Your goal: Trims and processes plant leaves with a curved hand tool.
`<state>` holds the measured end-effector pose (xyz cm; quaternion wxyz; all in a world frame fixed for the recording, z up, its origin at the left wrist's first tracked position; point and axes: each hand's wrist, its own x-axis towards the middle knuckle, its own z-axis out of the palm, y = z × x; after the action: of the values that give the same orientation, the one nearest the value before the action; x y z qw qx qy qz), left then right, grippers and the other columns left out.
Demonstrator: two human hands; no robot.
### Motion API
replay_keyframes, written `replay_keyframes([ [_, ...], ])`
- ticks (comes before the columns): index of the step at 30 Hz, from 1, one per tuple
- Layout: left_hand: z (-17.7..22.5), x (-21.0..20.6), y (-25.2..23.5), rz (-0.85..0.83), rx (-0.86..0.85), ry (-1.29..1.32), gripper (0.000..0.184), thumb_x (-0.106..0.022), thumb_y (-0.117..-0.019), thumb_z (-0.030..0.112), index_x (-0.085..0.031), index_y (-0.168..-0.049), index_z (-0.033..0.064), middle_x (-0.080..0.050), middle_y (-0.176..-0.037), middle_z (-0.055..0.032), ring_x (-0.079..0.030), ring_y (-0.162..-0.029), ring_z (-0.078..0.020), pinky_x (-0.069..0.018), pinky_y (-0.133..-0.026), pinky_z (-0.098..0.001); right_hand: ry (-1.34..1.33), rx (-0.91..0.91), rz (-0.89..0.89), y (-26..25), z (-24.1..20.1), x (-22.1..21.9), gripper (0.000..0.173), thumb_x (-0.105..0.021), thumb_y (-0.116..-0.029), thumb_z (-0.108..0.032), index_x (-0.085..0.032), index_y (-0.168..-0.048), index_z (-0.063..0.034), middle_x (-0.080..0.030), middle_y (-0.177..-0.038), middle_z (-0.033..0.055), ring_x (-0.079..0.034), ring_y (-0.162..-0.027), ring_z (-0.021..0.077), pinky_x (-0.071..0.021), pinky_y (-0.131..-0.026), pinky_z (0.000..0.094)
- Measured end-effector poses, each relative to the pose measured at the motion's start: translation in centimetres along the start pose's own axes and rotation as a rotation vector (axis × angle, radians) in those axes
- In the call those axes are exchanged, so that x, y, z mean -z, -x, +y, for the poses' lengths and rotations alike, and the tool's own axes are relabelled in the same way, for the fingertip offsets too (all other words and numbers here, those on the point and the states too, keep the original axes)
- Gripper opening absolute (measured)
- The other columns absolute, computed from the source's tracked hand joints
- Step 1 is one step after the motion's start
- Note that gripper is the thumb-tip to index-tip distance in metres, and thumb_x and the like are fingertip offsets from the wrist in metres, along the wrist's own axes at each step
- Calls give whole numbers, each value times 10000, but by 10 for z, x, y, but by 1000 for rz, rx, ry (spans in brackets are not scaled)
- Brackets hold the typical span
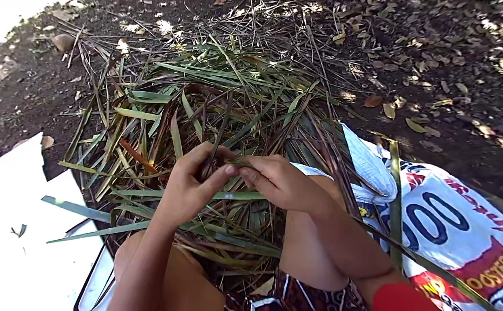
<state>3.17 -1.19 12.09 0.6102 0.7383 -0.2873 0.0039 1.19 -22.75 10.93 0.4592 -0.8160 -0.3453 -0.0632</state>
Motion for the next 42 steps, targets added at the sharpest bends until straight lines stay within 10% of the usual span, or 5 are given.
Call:
replay_keyframes([
  [19, -2, 11, 10, 164, -342, -550, 176, -711, -908, 156, -639, -931, -4, -595, -769, -25, -492, -618, 16, -401, -569, -94, -60, -156, -399, -42, -23, 34, 287, -438, -1098, -171, -660, -996, -22, -567, -640, -28, -503, -490, -22, -443, -468, 124],
  [31, 9, -41, 72, 664, 317, 897, 302, -446, -1021, 104, -602, -763, 104, -521, -532, 26, -472, -405, -10, -430, -424, -153, 503, -158, -925, -130, -87, 14, 227, -570, -1055, -227, -752, -1131, -114, -730, -1004, 48, -660, -1005, 203, -464, -934, 475],
  [36, -10, -59, 96, 499, 402, 1425, 135, -681, -951, 133, -687, -853, 40, -580, -590, 14, -547, -461, -21, -483, -475, -149, 69, 111, 112, -38, -41, -41, 197, -573, -1013, -157, -714, -1095, -45, -639, -1219, 104, -594, -1187, 214, -473, -1051, 395],
  [38, -11, -68, 97, 507, 420, 1550, 37, -669, -939, 56, -669, -925, 22, -639, -671, -12, -573, -488, -25, -491, -483, -144, -179, -28, 594, 4, -27, -72, 163, -524, -1059, -224, -623, -1174, -165, -612, -1216, -77, -592, -1142, 35, -516, -971, 241],
  [42, -14, -85, 99, 416, 481, 1722, 73, -598, -969, 41, -664, -938, 35, -668, -718, -26, -608, -503, -48, -518, -491, -160, -788, -735, 601, 16, -15, -85, 411, -335, -1104, -292, -427, -1398, -19, -596, -1119, 39, -628, -942, 77, -537, -837, 274],
])
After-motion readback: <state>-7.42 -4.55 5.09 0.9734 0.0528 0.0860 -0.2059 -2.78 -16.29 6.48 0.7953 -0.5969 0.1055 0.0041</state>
